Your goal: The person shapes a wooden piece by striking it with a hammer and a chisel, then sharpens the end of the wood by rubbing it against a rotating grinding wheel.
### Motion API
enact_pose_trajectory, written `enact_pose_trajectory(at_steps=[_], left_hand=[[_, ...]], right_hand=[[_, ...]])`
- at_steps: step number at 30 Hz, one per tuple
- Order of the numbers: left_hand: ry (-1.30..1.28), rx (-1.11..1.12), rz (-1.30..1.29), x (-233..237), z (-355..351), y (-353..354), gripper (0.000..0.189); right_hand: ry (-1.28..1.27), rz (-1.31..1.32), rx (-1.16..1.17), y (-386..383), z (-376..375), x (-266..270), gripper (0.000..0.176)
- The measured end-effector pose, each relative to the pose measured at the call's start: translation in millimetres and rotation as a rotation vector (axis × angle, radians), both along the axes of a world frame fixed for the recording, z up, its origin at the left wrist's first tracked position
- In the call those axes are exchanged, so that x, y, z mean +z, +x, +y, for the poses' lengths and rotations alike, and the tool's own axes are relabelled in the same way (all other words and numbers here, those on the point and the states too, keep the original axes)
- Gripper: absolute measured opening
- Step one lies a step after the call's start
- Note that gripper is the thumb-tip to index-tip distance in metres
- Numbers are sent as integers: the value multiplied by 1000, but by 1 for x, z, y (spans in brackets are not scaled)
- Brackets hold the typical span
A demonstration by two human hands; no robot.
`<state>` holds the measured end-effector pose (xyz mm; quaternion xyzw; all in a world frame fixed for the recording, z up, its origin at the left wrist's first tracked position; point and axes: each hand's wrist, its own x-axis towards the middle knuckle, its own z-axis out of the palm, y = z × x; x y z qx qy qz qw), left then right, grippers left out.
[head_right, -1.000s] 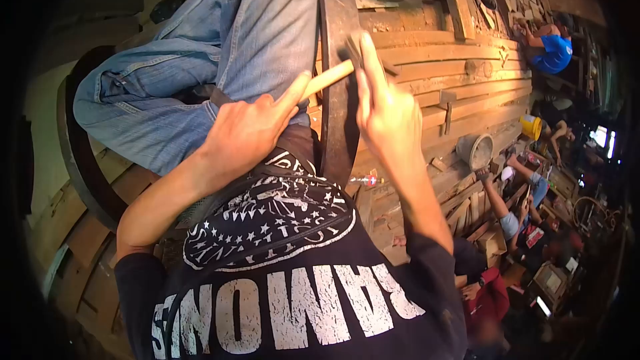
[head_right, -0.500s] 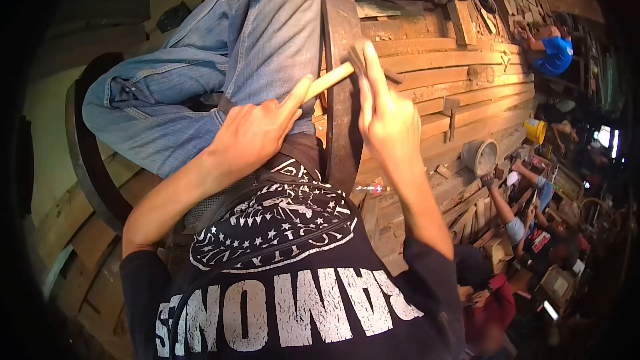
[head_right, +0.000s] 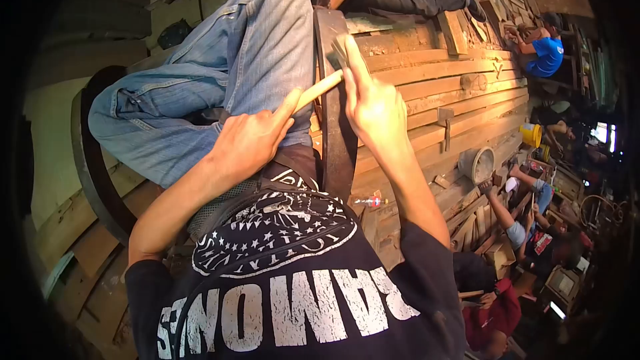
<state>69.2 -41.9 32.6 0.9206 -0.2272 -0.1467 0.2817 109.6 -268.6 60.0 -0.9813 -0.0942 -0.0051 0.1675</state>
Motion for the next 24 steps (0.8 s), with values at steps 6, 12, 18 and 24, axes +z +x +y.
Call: enact_pose_trajectory(at_steps=[6,12,18,24], left_hand=[[-2,-5,9,-6,1,1,56],[-12,8,-4,-5,2,3,56],[-3,5,-6,-8,2,3,57],[-11,2,22,-7,2,5,58]], right_hand=[[107,-31,11,-22,-8,-9,53],[78,-44,38,-14,-5,-3,55],[-8,26,-14,1,2,1,55],[209,-62,52,-28,-8,-1,49]])
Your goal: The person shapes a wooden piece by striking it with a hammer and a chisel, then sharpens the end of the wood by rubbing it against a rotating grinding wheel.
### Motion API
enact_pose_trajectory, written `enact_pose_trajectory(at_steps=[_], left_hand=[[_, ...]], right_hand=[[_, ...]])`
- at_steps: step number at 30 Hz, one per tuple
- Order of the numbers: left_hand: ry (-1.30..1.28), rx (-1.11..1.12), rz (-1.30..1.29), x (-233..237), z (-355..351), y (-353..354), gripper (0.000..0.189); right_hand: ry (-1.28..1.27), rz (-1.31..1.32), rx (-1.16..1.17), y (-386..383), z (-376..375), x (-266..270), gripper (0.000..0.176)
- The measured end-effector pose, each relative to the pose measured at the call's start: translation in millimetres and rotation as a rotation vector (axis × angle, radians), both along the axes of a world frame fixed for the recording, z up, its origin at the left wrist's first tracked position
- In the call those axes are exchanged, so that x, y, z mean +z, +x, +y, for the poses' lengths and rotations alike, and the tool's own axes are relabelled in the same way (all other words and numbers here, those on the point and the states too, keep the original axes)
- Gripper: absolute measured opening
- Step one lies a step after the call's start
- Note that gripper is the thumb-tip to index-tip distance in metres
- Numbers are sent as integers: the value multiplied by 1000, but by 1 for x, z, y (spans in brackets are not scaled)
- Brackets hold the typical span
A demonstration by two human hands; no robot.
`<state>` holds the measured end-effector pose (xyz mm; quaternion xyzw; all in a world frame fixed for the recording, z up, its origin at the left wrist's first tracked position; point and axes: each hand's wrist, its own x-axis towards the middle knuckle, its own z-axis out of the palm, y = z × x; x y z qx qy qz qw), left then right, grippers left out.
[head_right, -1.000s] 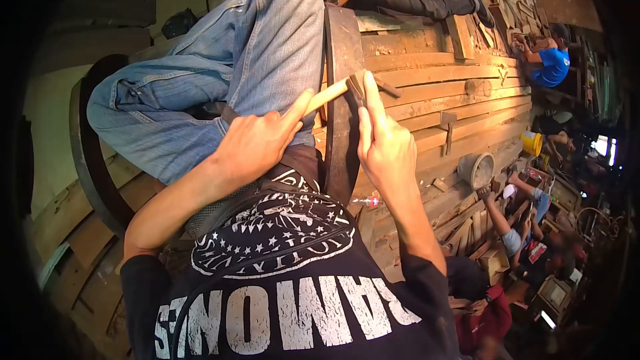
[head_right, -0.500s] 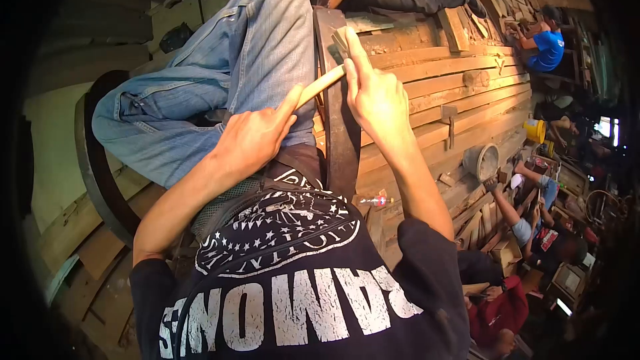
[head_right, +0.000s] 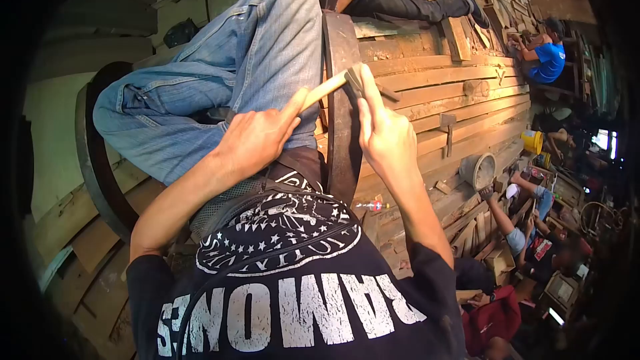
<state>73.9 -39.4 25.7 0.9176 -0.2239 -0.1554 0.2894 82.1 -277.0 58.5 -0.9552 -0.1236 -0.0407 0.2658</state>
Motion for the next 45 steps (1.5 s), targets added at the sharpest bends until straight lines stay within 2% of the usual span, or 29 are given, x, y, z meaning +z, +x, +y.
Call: enact_pose_trajectory(at_steps=[1,7,9,11,13,15,19,21,23,25,27,28,29,32,33,35,38,43,45], left_hand=[[5,-1,1,0,0,1,58],[21,9,14,4,-1,0,56],[20,13,16,3,0,3,56],[25,6,32,1,1,0,56],[6,22,-3,0,0,1,56],[16,4,4,1,0,1,56],[48,22,11,4,-1,3,55],[37,30,-3,0,0,3,56],[-7,32,19,0,0,3,57],[-12,11,10,-1,1,3,57],[-29,21,-13,0,2,7,57],[-5,13,7,1,4,7,56],[24,10,29,2,8,9,56],[47,70,74,-6,20,10,57],[51,72,78,-9,25,10,57],[-53,61,180,-12,34,11,58],[-99,58,266,-2,39,14,55],[-277,82,321,26,48,13,52],[-262,69,366,38,47,13,53]], right_hand=[[5,1,-1,4,-2,-4,49],[-351,50,-27,50,9,-1,51],[-319,66,-17,27,6,-1,53],[-101,42,-31,5,1,-7,54],[-120,95,-70,15,3,-5,54],[-300,89,-44,40,8,2,53],[-233,-14,-12,38,1,-8,52],[-248,20,-13,24,-2,-5,53],[-106,1,-20,16,-5,-10,53],[-190,72,-68,34,4,-7,52],[-439,108,-66,63,9,-10,53],[-325,110,-47,66,6,-18,51],[-323,103,-34,62,4,-20,51],[-69,132,-36,22,-5,-11,51],[-65,137,-33,10,-11,-11,51],[-32,204,-240,-12,-26,-18,52],[69,118,-330,-33,-40,-36,52],[135,139,-355,-40,-19,-27,52],[175,136,-332,-38,-10,-26,52]])
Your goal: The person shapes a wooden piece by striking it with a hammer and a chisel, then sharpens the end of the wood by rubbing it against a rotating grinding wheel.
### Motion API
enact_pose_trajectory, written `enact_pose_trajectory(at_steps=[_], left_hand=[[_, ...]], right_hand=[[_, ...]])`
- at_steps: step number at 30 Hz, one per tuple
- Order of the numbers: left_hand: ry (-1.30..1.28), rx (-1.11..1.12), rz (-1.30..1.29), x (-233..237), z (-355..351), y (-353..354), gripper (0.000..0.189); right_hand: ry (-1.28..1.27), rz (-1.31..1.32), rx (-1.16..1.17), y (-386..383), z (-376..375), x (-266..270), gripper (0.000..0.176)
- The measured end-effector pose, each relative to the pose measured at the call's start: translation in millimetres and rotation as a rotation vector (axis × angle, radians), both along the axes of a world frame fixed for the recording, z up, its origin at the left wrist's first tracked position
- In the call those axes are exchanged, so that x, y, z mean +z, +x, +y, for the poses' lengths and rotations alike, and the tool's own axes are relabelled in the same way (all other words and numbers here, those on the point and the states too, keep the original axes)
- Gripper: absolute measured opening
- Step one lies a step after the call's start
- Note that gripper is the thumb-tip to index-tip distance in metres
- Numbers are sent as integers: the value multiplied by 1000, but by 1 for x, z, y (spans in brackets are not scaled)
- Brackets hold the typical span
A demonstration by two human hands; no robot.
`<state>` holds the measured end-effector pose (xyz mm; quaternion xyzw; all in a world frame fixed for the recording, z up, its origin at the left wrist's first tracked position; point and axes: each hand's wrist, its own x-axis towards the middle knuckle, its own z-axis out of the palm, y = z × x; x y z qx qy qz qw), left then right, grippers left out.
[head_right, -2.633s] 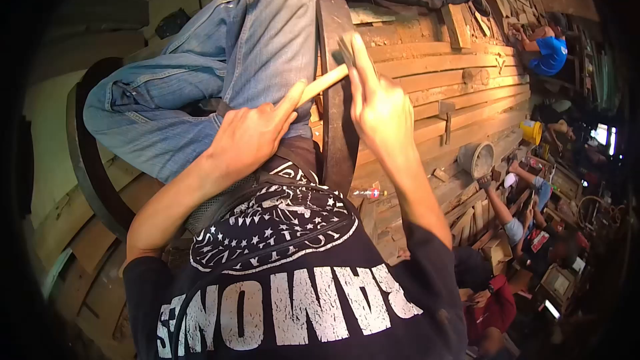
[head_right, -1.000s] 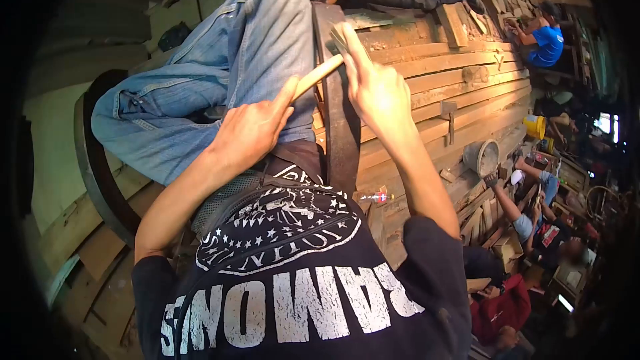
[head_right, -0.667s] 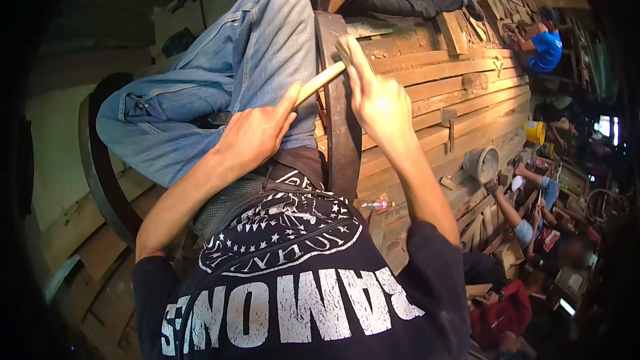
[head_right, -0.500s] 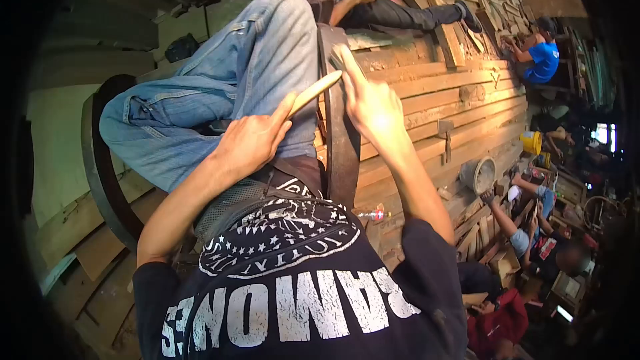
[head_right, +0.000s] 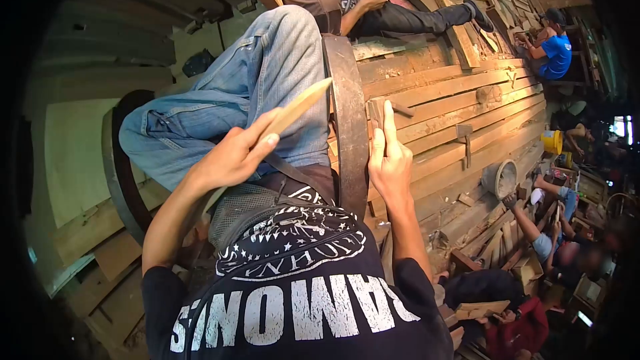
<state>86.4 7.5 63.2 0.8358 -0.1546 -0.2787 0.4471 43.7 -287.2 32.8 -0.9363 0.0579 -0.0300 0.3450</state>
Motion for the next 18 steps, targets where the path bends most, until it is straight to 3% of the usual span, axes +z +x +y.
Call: enact_pose_trajectory(at_steps=[2,4,6,8,10,12,16,17,18], left_hand=[[-171,-50,-13,3,-4,-4,53],[-183,-105,-43,9,-10,-5,52],[-194,-138,159,17,-14,-3,50],[-197,-148,181,19,-16,-2,48],[-165,-130,469,28,-17,2,43],[-205,-148,537,18,-17,4,42],[-184,-158,715,-1,-25,13,44],[-175,-164,721,-2,-31,12,44],[-84,-177,538,-1,-41,10,45]], right_hand=[[23,-48,11,0,3,-4,52],[37,-185,63,1,3,-5,53],[134,-167,-4,1,2,2,54],[140,-93,-75,0,0,11,54],[156,-133,-85,2,-4,5,55],[223,-267,-19,3,-6,-2,57],[276,-209,-36,5,-4,-2,59],[280,-218,-28,7,-3,-4,59],[281,-228,-21,8,-3,-4,60]])
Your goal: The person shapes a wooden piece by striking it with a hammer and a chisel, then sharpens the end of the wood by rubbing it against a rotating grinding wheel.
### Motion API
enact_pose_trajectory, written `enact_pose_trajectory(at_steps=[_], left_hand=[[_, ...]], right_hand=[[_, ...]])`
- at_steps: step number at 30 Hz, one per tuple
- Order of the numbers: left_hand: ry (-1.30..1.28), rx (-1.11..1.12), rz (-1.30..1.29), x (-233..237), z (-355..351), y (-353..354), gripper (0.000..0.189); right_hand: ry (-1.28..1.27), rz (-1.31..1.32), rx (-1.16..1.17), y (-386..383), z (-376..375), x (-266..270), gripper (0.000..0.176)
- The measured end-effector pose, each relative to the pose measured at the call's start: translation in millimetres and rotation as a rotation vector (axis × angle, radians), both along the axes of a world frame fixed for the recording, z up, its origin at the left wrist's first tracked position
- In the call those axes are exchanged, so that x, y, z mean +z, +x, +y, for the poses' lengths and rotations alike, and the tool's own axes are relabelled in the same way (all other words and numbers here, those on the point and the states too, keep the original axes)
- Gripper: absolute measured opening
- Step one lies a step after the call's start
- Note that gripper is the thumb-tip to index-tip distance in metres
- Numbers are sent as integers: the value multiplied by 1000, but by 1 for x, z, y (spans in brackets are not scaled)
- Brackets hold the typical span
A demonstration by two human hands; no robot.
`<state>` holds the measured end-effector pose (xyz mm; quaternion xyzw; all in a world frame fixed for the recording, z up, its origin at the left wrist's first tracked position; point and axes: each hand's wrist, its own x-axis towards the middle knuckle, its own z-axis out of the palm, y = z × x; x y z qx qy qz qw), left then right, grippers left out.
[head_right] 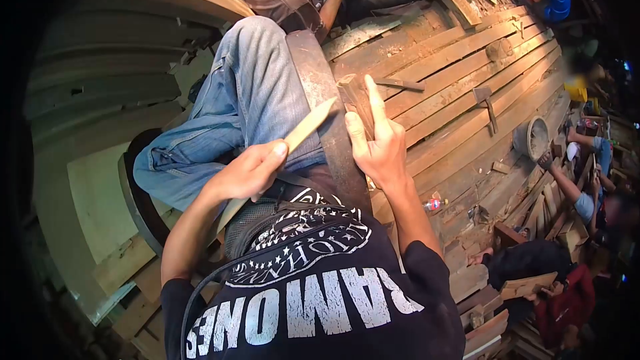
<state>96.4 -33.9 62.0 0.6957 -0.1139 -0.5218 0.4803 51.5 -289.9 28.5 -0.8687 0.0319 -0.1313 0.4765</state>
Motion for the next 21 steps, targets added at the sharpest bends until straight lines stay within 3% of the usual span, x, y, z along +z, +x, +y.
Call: enact_pose_trajectory(at_steps=[1,2,4,6,12,15,21], left_hand=[[61,-26,-194,1,-8,-2,46],[52,-41,-197,-1,-10,-3,46],[126,-127,-318,-7,-19,-2,46],[218,-168,-289,8,-27,3,43],[275,-171,-425,0,-30,-2,45],[333,-223,-618,0,-30,-1,43],[273,-202,-718,-7,-48,-2,30]], right_hand=[[-38,60,-3,0,0,6,61],[-117,270,-11,0,0,16,61],[-93,-140,24,5,-1,-7,62],[-95,-168,56,5,-4,-6,63],[-142,55,28,0,-6,7,66],[-182,144,84,4,-7,10,68],[-259,93,132,10,-7,15,65]])
